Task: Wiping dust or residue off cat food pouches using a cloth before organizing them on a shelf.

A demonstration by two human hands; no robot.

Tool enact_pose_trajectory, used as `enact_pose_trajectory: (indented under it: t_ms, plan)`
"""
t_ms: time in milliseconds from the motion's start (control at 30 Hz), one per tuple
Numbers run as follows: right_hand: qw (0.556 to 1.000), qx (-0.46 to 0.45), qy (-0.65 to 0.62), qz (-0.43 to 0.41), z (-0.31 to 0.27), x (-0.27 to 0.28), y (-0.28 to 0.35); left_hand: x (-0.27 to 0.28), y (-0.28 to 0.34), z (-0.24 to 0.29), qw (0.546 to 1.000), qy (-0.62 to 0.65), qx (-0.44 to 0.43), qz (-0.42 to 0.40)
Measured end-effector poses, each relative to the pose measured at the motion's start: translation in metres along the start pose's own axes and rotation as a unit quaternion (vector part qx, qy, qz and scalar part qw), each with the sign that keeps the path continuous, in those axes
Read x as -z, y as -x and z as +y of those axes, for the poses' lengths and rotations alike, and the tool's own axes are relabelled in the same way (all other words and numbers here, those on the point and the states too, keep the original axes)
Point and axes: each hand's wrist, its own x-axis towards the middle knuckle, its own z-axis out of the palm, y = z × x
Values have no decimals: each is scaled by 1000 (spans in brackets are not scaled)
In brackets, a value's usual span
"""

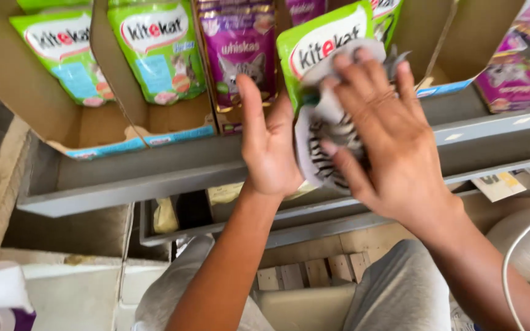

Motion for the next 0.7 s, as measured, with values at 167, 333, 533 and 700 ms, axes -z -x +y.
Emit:
enact_pose_trajectory:
  t_ms: [167,333,533,700]
  plan:
    - [999,31,6,17,-8,2,2,0,-5,-1,996,-43,-54,63]
    - [999,-16,6,41,-7,14,-4,-12,-8,-6,1000,-20,3,-13]
    - [999,30,15,4,-5,21,-1,-5,-8,-5,1000,-8,8,-3]
    - [999,33,-5,5,-24,19,3,-5,-4,-1,999,-3,29,20]
